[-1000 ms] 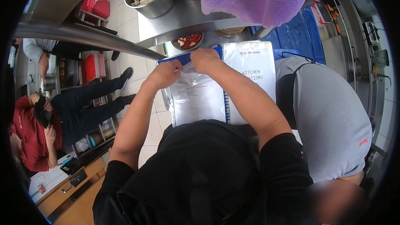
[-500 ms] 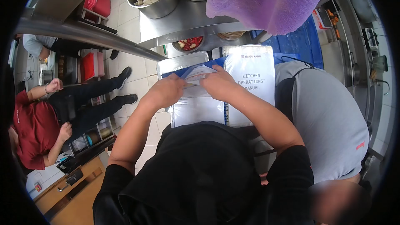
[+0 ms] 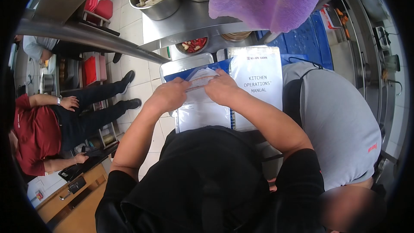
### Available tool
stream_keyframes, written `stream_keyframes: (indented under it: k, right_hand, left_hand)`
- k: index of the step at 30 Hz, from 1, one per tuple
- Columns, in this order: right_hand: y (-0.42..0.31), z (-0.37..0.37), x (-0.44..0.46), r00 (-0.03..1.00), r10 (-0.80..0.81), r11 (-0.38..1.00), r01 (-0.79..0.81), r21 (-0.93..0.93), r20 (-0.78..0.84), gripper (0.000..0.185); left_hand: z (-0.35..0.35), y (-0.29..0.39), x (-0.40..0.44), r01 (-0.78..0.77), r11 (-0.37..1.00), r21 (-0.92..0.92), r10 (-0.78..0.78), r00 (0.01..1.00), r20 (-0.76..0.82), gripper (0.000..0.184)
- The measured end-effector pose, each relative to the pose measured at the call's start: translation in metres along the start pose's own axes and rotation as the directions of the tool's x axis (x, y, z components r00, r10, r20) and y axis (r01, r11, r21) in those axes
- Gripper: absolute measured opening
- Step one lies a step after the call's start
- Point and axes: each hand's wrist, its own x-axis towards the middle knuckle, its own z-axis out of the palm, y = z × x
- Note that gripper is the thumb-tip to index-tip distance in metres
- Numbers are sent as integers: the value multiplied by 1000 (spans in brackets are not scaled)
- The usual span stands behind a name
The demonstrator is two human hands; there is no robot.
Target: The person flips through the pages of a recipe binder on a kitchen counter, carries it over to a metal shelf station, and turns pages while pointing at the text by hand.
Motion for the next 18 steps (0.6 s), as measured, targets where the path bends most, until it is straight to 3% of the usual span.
stream_keyframes:
  k: [1, 4, 7, 10, 13, 18]
  right_hand:
    - [0, -2, 0, 999, -1, 1000, 1, 13, 46, 21]
    - [-1, -1, 0, 997, 69, 998, -69, -1, -43, 26]
    - [2, 10, 2, 938, 157, 987, -134, 93, -309, 31]
    - [7, 0, 3, 985, 130, 991, -124, 56, -109, 49]
    - [8, 17, 7, 959, 156, 986, -163, -12, -235, 52]
    - [9, 14, 9, 957, 180, 983, -164, 87, -229, 50]
  left_hand:
    - [4, -4, 4, -19, 999, 47, 18, 999, 36, 35]
    - [14, -13, 14, -49, 989, 143, 39, 997, 70, 34]
    - [4, -14, 16, -57, 991, 117, 50, 997, 64, 29]
    - [3, -19, 15, -81, 997, -7, 81, 997, -16, 25]
    - [1, -19, 16, -48, 994, -98, 45, 998, -39, 23]
    - [1, -19, 16, -22, 988, -151, 13, 998, -64, 23]
